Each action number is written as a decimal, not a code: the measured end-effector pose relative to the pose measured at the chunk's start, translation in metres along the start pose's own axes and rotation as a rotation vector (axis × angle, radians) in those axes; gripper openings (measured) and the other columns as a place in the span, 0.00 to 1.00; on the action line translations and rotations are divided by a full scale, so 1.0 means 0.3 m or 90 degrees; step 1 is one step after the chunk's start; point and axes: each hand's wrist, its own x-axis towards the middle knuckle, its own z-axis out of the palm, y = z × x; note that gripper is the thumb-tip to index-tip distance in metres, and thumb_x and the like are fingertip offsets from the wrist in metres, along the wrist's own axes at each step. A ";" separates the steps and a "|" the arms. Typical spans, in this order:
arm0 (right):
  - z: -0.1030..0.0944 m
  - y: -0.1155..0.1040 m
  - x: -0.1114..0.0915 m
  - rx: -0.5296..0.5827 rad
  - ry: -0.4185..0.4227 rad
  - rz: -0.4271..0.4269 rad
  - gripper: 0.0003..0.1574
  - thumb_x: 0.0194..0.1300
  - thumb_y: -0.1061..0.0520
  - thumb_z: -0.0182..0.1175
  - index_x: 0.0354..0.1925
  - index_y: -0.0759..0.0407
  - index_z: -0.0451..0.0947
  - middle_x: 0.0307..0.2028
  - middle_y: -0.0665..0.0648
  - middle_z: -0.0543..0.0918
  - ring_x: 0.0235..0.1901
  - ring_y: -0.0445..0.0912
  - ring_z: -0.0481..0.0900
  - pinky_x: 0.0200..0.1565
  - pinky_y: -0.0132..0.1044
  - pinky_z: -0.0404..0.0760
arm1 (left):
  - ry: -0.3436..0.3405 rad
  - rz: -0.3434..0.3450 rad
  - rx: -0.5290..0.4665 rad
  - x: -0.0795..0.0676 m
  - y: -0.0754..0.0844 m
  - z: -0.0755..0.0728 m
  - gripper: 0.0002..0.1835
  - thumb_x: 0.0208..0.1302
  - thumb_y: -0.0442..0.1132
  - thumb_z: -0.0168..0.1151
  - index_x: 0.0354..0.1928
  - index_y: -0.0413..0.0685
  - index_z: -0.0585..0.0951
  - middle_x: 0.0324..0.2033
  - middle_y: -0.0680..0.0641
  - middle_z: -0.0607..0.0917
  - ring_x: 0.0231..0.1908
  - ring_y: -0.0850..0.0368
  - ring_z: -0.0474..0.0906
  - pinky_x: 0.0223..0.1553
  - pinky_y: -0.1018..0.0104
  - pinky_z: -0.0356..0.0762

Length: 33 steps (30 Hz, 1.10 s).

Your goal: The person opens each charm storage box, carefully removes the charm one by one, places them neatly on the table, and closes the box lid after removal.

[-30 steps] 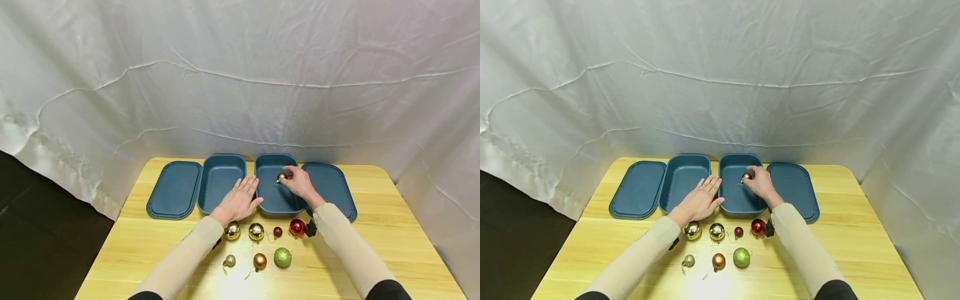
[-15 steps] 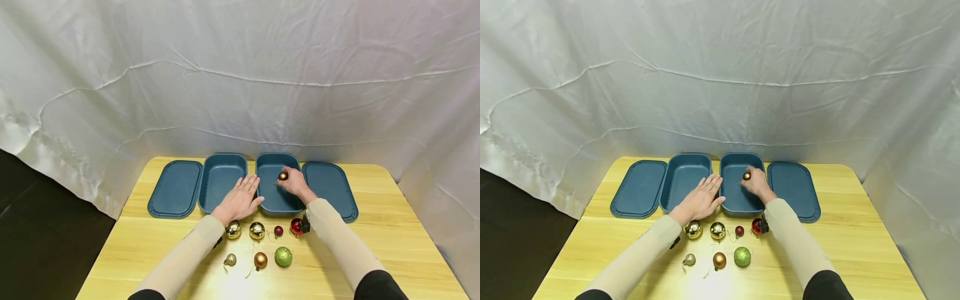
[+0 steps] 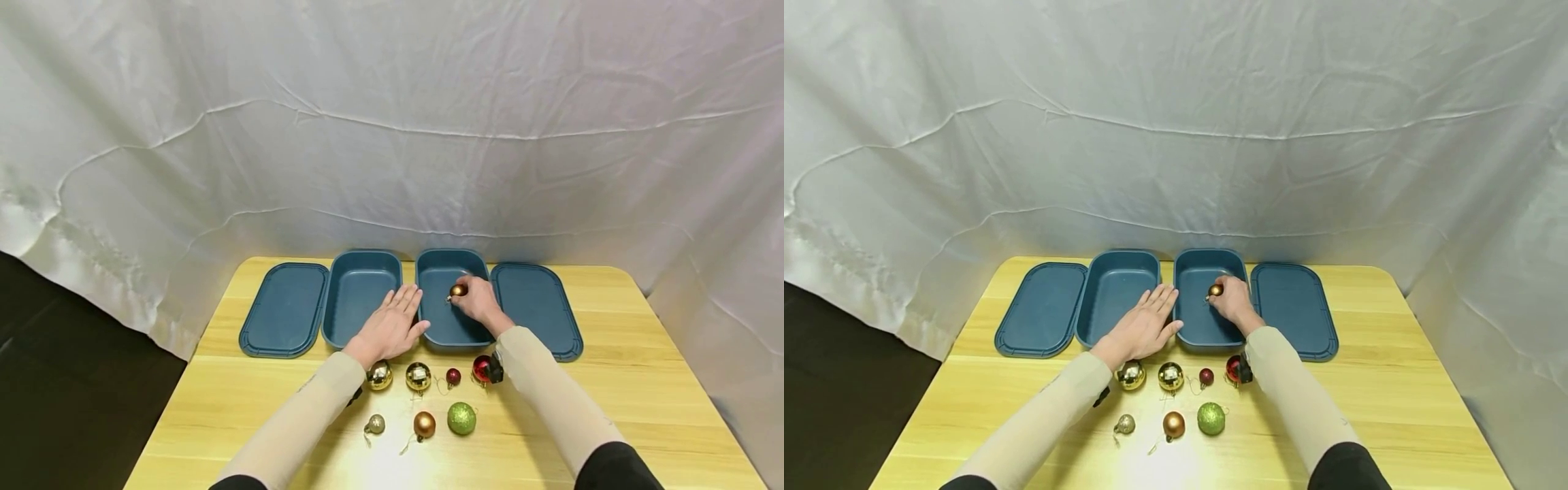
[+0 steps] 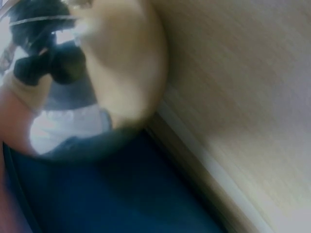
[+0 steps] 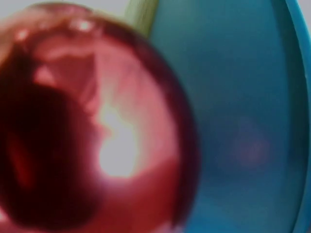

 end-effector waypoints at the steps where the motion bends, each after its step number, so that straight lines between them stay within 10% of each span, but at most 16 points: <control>1: 0.001 -0.002 -0.003 0.002 -0.003 0.001 0.25 0.67 0.59 0.70 0.58 0.71 0.83 0.54 0.71 0.87 0.53 0.63 0.84 0.58 0.56 0.83 | 0.000 0.001 0.001 0.000 0.000 0.000 0.42 0.85 0.64 0.31 0.85 0.41 0.48 0.84 0.39 0.51 0.85 0.43 0.45 0.84 0.49 0.43; 33: -0.074 -0.042 -0.229 0.115 0.020 -0.059 0.26 0.66 0.55 0.73 0.59 0.63 0.83 0.47 0.63 0.89 0.41 0.50 0.88 0.46 0.47 0.88 | 0.004 0.005 0.002 0.011 0.000 -0.003 0.42 0.84 0.65 0.31 0.85 0.41 0.50 0.84 0.39 0.51 0.84 0.43 0.47 0.84 0.47 0.45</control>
